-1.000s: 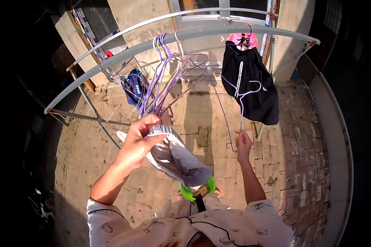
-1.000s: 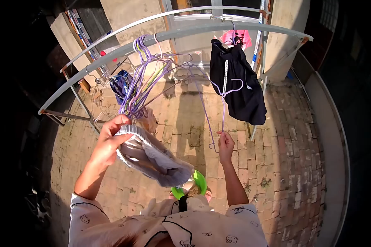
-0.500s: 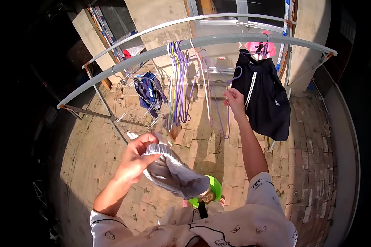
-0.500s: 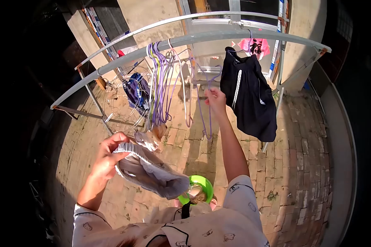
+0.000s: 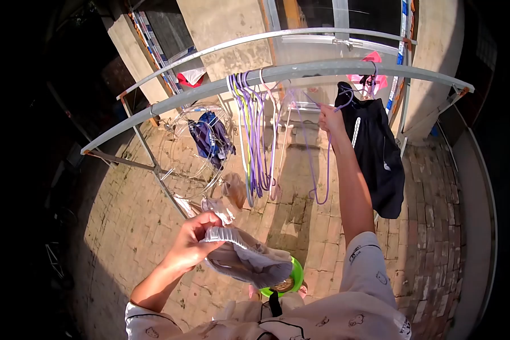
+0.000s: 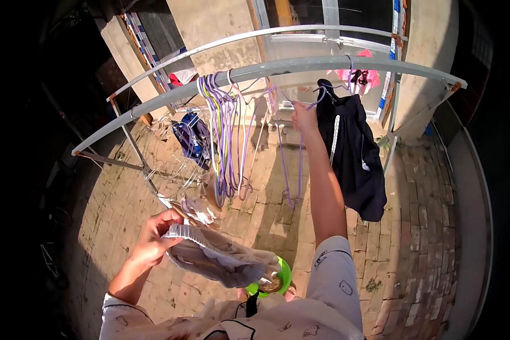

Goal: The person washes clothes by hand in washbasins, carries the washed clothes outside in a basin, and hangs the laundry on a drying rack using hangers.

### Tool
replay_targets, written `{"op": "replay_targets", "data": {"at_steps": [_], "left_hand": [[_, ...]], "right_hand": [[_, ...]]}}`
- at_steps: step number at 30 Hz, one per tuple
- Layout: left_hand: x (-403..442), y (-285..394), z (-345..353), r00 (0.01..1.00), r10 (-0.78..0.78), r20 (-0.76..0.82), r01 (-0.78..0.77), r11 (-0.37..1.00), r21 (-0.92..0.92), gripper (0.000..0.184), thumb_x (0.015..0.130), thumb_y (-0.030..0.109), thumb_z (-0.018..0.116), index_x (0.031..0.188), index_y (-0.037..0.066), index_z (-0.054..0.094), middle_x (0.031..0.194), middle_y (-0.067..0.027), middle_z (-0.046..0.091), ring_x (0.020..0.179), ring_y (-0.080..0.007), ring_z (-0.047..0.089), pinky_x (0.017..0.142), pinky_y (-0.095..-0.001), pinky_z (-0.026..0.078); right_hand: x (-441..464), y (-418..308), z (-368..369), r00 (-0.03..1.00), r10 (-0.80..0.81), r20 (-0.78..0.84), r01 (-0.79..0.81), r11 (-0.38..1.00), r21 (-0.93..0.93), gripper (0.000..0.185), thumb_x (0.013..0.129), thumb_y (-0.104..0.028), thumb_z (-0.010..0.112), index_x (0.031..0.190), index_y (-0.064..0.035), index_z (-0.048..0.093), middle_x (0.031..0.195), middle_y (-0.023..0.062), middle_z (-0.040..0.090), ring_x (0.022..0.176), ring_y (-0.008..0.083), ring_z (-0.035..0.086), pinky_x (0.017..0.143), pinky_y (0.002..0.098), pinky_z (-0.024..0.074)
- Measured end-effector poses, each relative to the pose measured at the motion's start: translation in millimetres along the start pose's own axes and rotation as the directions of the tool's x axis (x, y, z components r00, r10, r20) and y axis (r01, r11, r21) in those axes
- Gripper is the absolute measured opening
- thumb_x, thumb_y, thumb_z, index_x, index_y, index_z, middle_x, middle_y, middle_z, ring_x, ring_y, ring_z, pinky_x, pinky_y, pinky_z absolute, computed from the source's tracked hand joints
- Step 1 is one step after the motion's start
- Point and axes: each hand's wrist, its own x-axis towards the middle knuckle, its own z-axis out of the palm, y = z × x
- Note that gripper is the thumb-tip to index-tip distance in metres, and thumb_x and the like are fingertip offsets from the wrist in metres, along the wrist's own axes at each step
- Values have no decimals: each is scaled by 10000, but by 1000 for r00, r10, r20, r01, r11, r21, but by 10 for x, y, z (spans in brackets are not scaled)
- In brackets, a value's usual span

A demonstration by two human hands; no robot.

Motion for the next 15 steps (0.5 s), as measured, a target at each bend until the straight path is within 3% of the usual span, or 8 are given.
{"op": "replay_targets", "data": {"at_steps": [4,7,10,13,15], "left_hand": [[64,-26,38,1000,18,1,-18,999,37,179,719,-77,574,831,34,491,776,25,485,706,-41,446,617,-190,344],[91,-19,95,999,-27,-40,28,999,23,191,681,-48,599,813,40,492,749,28,491,683,-45,446,605,-193,329],[126,-22,127,1000,-11,5,10,998,60,187,710,-87,573,824,36,490,761,33,472,692,-37,438,608,-190,340],[156,-30,129,1000,3,26,-6,996,87,189,707,-95,569,815,36,486,751,37,468,678,-33,434,595,-188,336],[167,-35,162,1000,-13,19,11,996,94,187,707,-94,569,810,37,484,744,37,465,669,-31,430,587,-187,333]], "right_hand": [[152,-116,28,1000,-7,24,3,987,161,216,840,-89,436,1023,-27,534,475,-57,331,346,32,269,318,191,189],[253,-121,191,998,-55,-44,52,996,-74,190,840,-91,443,997,-37,536,477,-59,343,347,32,279,321,187,193],[319,-47,160,998,-41,54,34,991,129,212,842,-98,442,1022,-52,545,484,-56,366,349,37,292,317,186,199],[504,169,98,991,-134,-15,129,974,-187,247,826,-141,465,962,31,579,513,7,476,397,77,420,369,247,308],[398,116,167,950,-301,87,312,879,-362,247,826,-156,478,940,35,583,526,55,515,436,134,487,415,286,355]]}}
